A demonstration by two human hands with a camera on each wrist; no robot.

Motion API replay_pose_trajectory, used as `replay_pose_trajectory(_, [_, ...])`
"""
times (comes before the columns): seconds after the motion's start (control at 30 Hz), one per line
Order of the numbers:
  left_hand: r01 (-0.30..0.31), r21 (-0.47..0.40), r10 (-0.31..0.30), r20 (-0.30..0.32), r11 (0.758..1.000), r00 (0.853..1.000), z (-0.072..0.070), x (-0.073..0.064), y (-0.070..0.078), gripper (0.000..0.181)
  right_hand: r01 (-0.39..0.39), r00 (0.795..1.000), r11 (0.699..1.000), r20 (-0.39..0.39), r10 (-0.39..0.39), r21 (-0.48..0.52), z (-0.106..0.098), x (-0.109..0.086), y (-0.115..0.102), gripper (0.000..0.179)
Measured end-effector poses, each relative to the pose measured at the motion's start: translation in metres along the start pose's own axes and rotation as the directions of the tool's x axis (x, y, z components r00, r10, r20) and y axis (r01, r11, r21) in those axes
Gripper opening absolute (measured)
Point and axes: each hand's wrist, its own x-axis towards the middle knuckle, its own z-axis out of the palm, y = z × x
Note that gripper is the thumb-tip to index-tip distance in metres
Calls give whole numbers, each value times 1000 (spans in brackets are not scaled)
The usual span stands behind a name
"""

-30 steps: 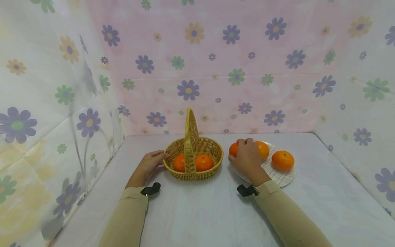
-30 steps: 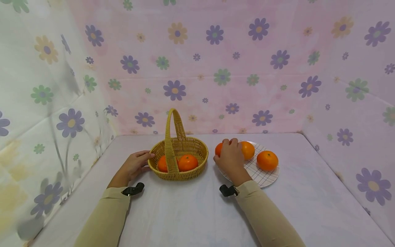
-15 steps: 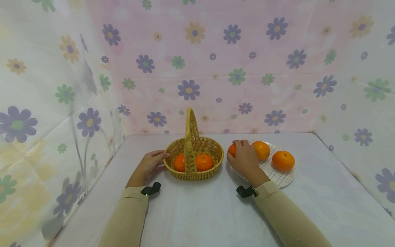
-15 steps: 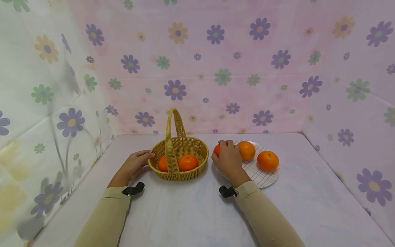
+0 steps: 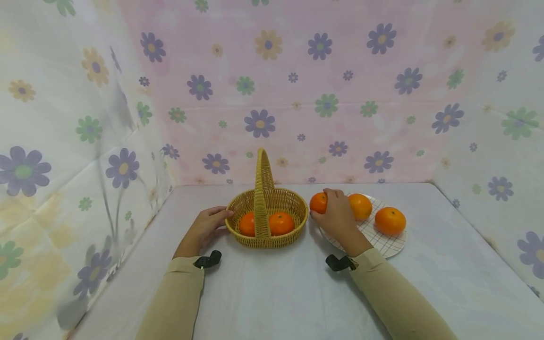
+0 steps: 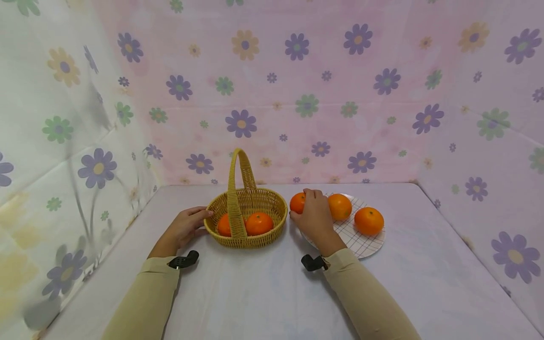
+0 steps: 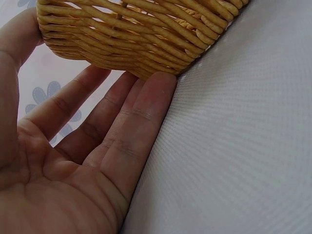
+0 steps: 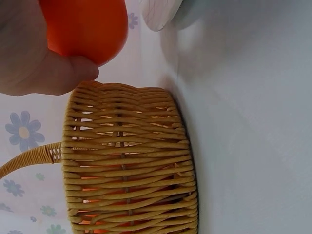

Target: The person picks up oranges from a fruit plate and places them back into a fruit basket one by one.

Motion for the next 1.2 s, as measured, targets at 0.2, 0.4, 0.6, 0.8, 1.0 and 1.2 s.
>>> replay_pose_trajectory(0.2, [-12, 9, 13, -10, 1000, 1000, 2, -2, 2, 57, 80, 994, 997, -75, -78, 22, -4, -3, -6, 77])
replay_pose_trajectory(0.4, [-10, 13, 10, -15, 1000, 1000, 2, -3, 3, 57, 143, 985, 986, -106, -134, 84, -11, -7, -17, 78])
replay_pose_trajectory(0.6, [-9, 19, 9, -14, 1000, 1000, 2, -3, 3, 59, 233, 967, 966, -131, -218, 112, -12, -10, -23, 78])
replay_pose_trajectory(0.8, [-7, 24, 8, -15, 1000, 1000, 3, -4, 4, 59, 324, 943, 937, -124, -308, 131, -9, -11, -23, 79])
replay_pose_trajectory(1.0, [-6, 23, 6, -15, 1000, 1000, 2, -4, 3, 59, 394, 918, 908, -100, -383, 141, -4, -10, -23, 79])
replay_pose_trajectory(1.2, [-12, 36, 13, -12, 999, 1000, 1, -3, 2, 61, 354, 934, 924, -95, -344, 142, -5, -11, -24, 84])
